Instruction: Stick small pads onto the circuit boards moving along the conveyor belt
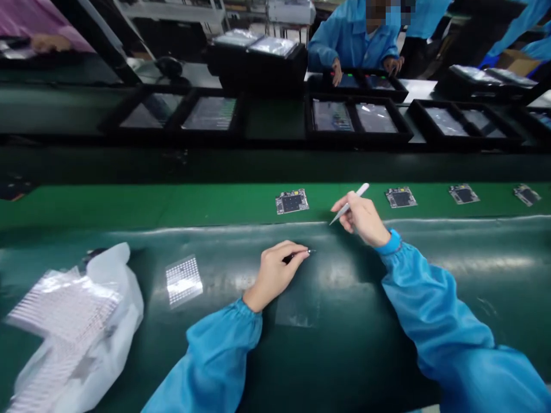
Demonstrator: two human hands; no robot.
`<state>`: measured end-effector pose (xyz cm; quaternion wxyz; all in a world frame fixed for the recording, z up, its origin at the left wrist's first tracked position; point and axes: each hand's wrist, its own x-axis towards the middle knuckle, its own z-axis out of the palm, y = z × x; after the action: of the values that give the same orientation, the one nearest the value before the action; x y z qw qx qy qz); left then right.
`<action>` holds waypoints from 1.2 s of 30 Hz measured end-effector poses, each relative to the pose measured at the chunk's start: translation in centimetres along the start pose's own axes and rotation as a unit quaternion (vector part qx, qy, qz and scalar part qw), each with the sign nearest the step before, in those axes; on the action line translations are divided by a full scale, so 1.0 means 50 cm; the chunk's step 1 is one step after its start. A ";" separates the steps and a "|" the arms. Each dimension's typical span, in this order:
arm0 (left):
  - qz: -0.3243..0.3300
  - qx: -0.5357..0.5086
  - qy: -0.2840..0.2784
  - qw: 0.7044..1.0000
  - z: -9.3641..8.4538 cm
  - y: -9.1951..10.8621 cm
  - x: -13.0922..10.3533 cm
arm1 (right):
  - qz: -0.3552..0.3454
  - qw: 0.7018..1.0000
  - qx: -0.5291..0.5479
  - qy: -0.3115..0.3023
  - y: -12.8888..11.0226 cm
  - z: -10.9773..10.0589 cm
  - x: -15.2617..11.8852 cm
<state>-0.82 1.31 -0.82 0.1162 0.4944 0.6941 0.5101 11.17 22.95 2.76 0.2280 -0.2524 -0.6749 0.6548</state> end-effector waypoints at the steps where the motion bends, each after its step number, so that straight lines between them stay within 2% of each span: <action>1: -0.002 -0.004 0.000 1.000 0.005 0.000 0.006 | 0.031 0.999 0.037 -0.008 0.001 -0.005 -0.021; 4: -0.017 -0.020 0.007 1.000 0.014 -0.002 0.014 | 0.076 0.989 0.120 -0.043 0.008 0.009 -0.065; 9: -0.023 -0.032 0.006 0.999 0.013 -0.003 0.009 | 0.029 0.994 0.085 -0.064 0.014 0.042 -0.092; 14: -0.007 -0.038 0.008 0.999 0.013 0.000 0.010 | 0.025 0.997 -0.023 -0.065 -0.006 0.049 -0.098; 18: -0.002 -0.038 0.006 0.999 0.012 0.001 0.011 | 0.027 0.996 -0.056 -0.060 -0.009 0.052 -0.098; 25: -0.008 -0.034 0.006 0.999 0.012 0.001 0.009 | 0.056 0.996 -0.043 -0.061 0.000 0.052 -0.095; 36: -0.011 -0.036 0.003 0.999 0.013 -0.001 0.008 | 0.053 0.996 -0.028 -0.059 0.000 0.055 -0.090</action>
<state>-0.61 2.00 -1.00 0.1372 0.4805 0.6812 0.5350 12.89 17.93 2.76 0.1454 -0.2547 -0.6910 0.6606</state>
